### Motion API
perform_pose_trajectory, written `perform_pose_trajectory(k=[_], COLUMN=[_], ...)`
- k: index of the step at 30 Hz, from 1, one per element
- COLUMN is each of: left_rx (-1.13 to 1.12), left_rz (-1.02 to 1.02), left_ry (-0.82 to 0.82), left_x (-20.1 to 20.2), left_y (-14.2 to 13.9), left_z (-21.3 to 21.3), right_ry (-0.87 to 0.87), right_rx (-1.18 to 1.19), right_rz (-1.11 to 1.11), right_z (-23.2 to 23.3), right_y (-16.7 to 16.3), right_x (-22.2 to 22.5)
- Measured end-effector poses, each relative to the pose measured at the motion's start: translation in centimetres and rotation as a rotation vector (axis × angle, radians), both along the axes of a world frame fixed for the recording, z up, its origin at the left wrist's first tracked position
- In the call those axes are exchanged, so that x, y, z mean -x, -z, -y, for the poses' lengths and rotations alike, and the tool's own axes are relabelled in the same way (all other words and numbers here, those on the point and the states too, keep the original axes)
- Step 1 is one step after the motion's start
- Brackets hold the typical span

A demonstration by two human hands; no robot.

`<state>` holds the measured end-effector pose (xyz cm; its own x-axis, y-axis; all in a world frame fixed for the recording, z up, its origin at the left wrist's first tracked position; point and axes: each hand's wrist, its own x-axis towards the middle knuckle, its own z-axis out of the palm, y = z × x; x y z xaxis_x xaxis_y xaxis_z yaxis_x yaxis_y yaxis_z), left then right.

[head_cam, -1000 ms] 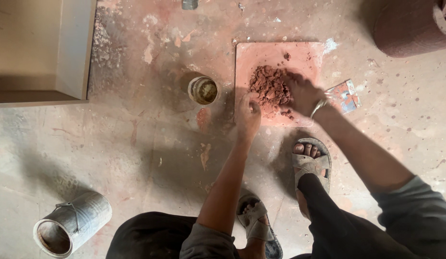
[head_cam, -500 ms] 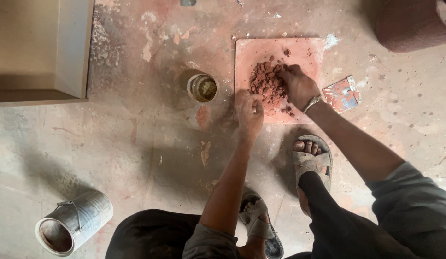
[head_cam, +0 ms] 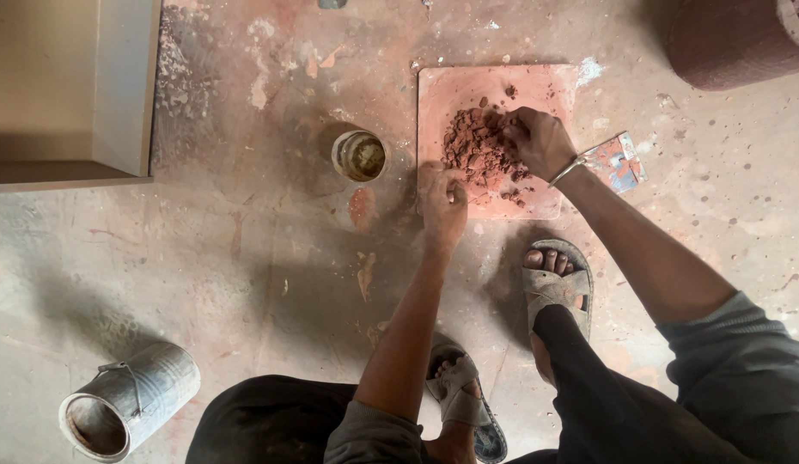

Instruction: The person carries a board with a reddish paste to a workspace, then sits on the floor to mix the material. They use a small container to add liquid to the paste and a scraper to blend it into a smooth consistency.

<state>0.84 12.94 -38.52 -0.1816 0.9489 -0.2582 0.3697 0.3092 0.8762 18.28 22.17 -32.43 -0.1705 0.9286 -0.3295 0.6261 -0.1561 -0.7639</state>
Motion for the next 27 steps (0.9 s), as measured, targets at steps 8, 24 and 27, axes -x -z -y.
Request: perform_pose_trajectory(k=[8,24,27], left_rx=[-0.084,0.265,0.357], left_rz=[-0.015,-0.226,-0.385], left_ry=[-0.026,0.255,0.318], left_x=[0.1,-1.1,-1.9], left_y=[-0.2,-1.5,-1.9], left_z=[-0.1,-2.2,-3.2], right_ry=[-0.172,-0.008,-0.129], right_rx=[-0.127,0.084,0.004], right_rz=[-0.066,-0.142,-0.393], right_z=[0.2,0.4,0.6], right_y=[0.4,-0.2,-0.1], right_x=[-0.5,0.7,0.3])
